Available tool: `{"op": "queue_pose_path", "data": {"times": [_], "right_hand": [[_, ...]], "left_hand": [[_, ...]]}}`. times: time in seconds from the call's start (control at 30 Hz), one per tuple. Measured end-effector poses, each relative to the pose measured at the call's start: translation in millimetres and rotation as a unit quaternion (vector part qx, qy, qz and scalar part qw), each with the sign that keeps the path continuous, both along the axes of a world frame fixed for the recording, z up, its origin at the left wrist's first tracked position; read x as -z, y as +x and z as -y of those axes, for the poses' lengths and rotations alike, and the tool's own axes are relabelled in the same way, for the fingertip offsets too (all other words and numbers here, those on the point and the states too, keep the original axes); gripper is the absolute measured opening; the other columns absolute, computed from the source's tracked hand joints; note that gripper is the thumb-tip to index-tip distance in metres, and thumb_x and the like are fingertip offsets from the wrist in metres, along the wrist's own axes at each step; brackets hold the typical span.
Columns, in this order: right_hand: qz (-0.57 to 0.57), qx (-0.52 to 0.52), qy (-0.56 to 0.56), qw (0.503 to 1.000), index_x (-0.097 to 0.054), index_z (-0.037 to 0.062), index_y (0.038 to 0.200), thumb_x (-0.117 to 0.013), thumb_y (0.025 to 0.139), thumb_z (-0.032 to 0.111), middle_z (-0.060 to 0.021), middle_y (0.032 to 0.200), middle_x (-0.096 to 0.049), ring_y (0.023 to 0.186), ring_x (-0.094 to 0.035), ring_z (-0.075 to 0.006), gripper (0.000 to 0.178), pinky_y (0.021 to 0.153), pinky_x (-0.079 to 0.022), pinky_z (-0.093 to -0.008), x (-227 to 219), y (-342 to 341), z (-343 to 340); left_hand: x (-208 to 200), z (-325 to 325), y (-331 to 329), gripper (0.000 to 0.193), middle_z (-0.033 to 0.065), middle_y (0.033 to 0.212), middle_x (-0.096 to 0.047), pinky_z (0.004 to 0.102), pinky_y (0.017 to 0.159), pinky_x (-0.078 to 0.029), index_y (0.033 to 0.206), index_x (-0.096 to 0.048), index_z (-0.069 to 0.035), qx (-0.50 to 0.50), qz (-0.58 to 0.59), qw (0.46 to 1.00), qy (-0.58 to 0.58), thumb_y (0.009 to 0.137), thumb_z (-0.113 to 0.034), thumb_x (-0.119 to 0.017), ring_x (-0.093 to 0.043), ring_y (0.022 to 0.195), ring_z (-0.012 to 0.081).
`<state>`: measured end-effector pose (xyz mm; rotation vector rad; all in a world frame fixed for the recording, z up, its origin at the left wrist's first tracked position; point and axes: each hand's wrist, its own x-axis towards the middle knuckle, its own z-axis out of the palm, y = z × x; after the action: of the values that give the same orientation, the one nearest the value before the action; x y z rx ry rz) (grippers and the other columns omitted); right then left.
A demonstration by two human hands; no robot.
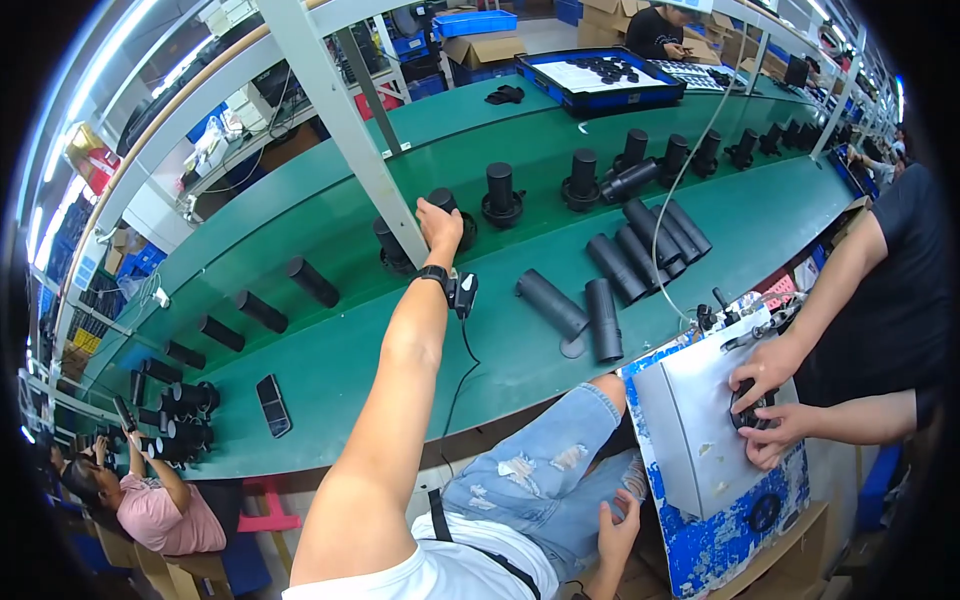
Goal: Place black cylindrical electronic components into an assembly jig for processing and then pack them into cardboard shipping boxes.
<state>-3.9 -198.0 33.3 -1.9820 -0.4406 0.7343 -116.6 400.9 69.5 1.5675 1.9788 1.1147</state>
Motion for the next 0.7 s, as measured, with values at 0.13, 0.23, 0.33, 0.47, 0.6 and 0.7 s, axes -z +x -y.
{"op": "queue_pose_path", "data": {"times": [0.13, 0.23, 0.33, 0.47, 0.6, 0.7], "right_hand": [[0.021, -0.027, 0.013, 0.999, -0.053, 0.0039, 0.117, -0.067, 0.079, 0.009, -0.0102, 0.120, -0.054, 0.109, -0.053, -0.0234, 0.040, 0.079, -0.049, -0.0317, 3, 0, -16], [0.035, -0.039, 0.021, 0.998, -0.054, 0.0050, 0.116, -0.067, 0.079, 0.009, -0.0102, 0.123, -0.051, 0.109, -0.053, -0.0244, 0.039, 0.079, -0.049, -0.0318, 9, 3, -26], [0.063, -0.028, 0.033, 0.997, -0.054, 0.0048, 0.115, -0.066, 0.079, 0.008, -0.0099, 0.125, -0.050, 0.110, -0.053, -0.0248, 0.038, 0.079, -0.049, -0.0317, 6, -5, -32], [0.061, -0.107, 0.018, 0.992, -0.054, 0.0046, 0.111, -0.067, 0.078, 0.009, -0.0098, 0.124, -0.050, 0.107, -0.054, -0.0230, 0.036, 0.080, -0.048, -0.0321, 3, -26, -40], [0.075, -0.192, 0.036, 0.978, -0.054, 0.0040, 0.109, -0.067, 0.077, 0.007, -0.0097, 0.122, -0.052, 0.102, -0.055, -0.0217, 0.035, 0.077, -0.047, -0.0307, 18, -36, -57], [0.056, -0.142, 0.023, 0.988, -0.052, 0.0031, 0.112, -0.065, 0.079, 0.005, -0.0085, 0.117, -0.055, 0.099, -0.055, -0.0198, 0.036, 0.077, -0.047, -0.0297, 38, -22, -55]], "left_hand": [[-6, 25, -17, 0.065, 0.0301, 0.141, -0.026, 0.0490, 0.107, -0.030, 0.133, -0.030, 0.006, 0.089, -0.114, 0.966, 0.213, 0.077, -0.007, -0.061, -0.034, 0.127, 0.0466], [-8, 115, -27, 0.056, 0.0296, 0.138, -0.029, 0.0493, 0.107, -0.030, 0.125, -0.040, 0.002, 0.311, -0.053, 0.904, 0.288, 0.075, -0.006, -0.062, -0.032, 0.127, 0.0479], [-21, 205, -82, 0.034, 0.0186, 0.129, -0.049, 0.0440, 0.098, -0.044, 0.108, -0.057, -0.007, 0.403, -0.103, 0.881, 0.226, 0.075, -0.009, -0.064, -0.051, 0.118, 0.0375], [-34, 185, -208, 0.025, 0.0164, 0.101, -0.058, 0.0434, 0.089, -0.044, 0.093, -0.057, -0.003, 0.247, -0.178, 0.907, 0.292, 0.068, 0.000, -0.061, -0.055, 0.100, 0.0355], [-41, 127, -321, 0.037, 0.0196, 0.110, -0.053, 0.0463, 0.095, -0.038, 0.106, -0.053, 0.000, 0.083, -0.313, 0.911, 0.255, 0.071, -0.004, -0.062, -0.049, 0.109, 0.0381], [-33, 81, -351, 0.049, 0.0226, 0.119, -0.053, 0.0466, 0.096, -0.042, 0.116, -0.054, -0.001, 0.042, -0.415, 0.878, 0.236, 0.071, -0.018, -0.064, -0.048, 0.117, 0.0376]]}}
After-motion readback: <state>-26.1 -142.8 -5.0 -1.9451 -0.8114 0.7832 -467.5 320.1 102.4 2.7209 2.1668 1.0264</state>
